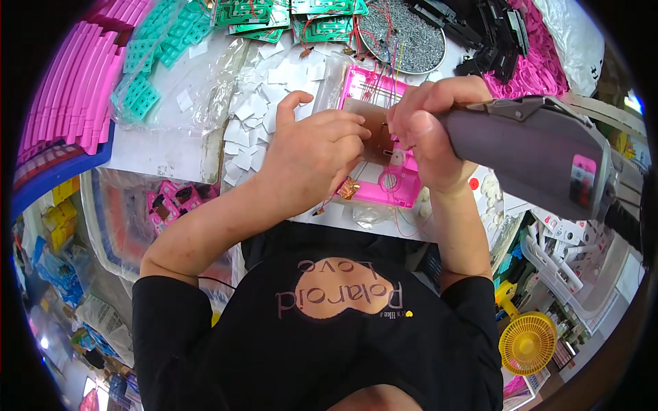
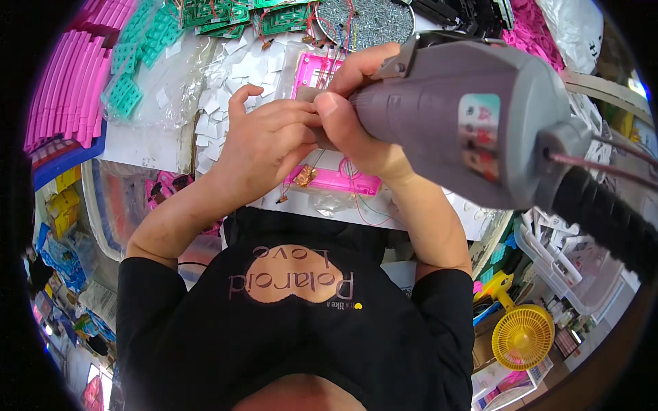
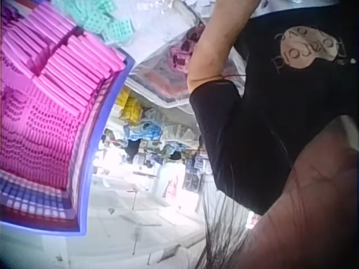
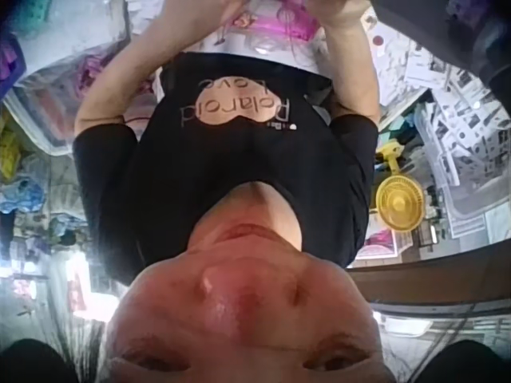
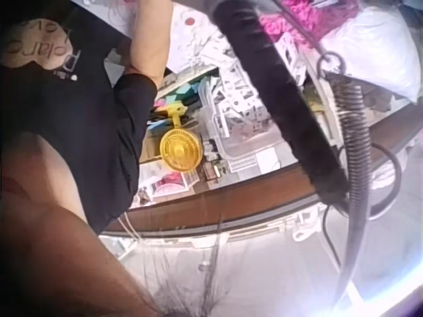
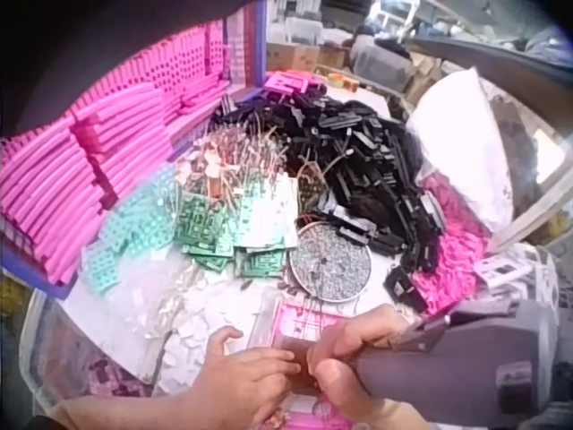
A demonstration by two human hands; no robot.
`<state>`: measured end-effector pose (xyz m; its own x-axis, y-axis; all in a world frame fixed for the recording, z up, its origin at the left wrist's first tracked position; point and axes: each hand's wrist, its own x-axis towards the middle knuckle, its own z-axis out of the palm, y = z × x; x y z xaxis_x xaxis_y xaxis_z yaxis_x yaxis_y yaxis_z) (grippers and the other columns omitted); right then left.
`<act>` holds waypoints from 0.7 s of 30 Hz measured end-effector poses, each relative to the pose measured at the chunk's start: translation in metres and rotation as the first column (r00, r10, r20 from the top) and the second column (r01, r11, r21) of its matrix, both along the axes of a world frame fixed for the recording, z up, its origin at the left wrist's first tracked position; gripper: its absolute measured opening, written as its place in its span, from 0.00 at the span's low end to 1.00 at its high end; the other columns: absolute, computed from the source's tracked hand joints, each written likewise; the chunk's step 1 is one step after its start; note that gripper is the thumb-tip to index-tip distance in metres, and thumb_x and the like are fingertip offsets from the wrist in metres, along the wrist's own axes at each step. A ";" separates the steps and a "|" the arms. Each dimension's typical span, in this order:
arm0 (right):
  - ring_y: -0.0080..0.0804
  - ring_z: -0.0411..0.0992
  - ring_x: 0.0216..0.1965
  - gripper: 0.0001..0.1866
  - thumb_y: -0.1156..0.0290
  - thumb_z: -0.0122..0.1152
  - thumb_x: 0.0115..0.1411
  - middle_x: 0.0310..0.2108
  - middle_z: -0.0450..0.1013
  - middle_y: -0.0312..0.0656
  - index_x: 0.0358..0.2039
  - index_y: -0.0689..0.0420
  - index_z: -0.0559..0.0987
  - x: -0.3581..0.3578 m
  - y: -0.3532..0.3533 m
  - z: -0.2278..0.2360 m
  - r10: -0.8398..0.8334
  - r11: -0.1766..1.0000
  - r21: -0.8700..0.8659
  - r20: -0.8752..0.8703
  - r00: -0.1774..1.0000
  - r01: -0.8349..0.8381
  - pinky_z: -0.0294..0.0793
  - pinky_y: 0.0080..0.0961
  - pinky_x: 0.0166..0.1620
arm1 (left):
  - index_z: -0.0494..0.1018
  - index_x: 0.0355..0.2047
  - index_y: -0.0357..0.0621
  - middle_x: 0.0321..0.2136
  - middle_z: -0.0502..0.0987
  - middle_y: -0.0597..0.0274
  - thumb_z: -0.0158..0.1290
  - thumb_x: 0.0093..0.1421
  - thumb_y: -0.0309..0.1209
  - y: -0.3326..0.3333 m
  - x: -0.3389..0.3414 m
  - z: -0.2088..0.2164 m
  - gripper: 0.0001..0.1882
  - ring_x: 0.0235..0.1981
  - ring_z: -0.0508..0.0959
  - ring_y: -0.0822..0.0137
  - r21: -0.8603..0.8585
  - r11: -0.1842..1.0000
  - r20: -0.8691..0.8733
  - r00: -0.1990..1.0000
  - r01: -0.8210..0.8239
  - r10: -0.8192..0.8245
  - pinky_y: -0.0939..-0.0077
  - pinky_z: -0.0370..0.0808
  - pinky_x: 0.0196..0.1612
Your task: Assembling electronic components and circuit boards into pink plastic toy housings using tools.
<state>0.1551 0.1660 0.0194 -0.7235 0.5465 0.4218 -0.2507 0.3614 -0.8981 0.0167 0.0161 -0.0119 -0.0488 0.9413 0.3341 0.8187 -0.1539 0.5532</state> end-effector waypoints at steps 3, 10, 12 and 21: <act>0.26 0.62 0.20 0.16 0.68 0.60 0.65 0.19 0.65 0.36 0.48 0.55 0.66 0.000 -0.003 0.024 0.103 0.978 -0.158 -0.191 0.976 -0.134 0.69 0.30 0.26 | 0.80 0.32 0.52 0.36 0.84 0.72 0.63 0.57 0.31 0.005 0.001 -0.002 0.04 0.46 0.82 0.70 0.033 0.999 0.095 0.995 -0.016 0.013 0.45 0.56 0.62; 0.23 0.64 0.20 0.20 0.69 0.63 0.64 0.21 0.68 0.37 0.49 0.61 0.64 0.005 -0.014 0.039 0.184 0.905 -0.293 -0.385 0.905 -0.309 0.71 0.27 0.26 | 0.80 0.31 0.54 0.33 0.83 0.71 0.65 0.55 0.30 0.016 0.004 -0.001 0.05 0.39 0.82 0.68 0.050 0.999 0.347 0.938 -0.018 -0.001 0.49 0.55 0.62; 0.23 0.64 0.20 0.20 0.69 0.63 0.64 0.20 0.67 0.37 0.49 0.60 0.64 0.009 -0.014 0.042 0.195 0.899 -0.303 -0.368 0.909 -0.315 0.71 0.27 0.26 | 0.80 0.31 0.54 0.32 0.82 0.70 0.65 0.54 0.31 0.019 0.004 -0.001 0.05 0.39 0.82 0.67 0.078 0.997 0.318 0.948 -0.009 -0.016 0.49 0.55 0.62; 0.26 0.66 0.21 0.19 0.71 0.62 0.63 0.21 0.68 0.38 0.49 0.60 0.65 0.008 -0.012 0.034 0.131 0.901 -0.343 -0.364 0.922 -0.264 0.74 0.30 0.28 | 0.82 0.35 0.48 0.34 0.82 0.64 0.61 0.57 0.39 0.160 -0.053 0.033 0.10 0.42 0.80 0.59 -0.296 0.953 0.111 0.993 0.065 -0.033 0.58 0.73 0.51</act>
<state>0.1633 0.1544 0.0535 -0.6919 0.5717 0.4409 -0.5808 -0.0780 -0.8103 -0.0364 0.1765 0.0211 -0.0194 0.9993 0.0327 0.7500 -0.0071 0.6614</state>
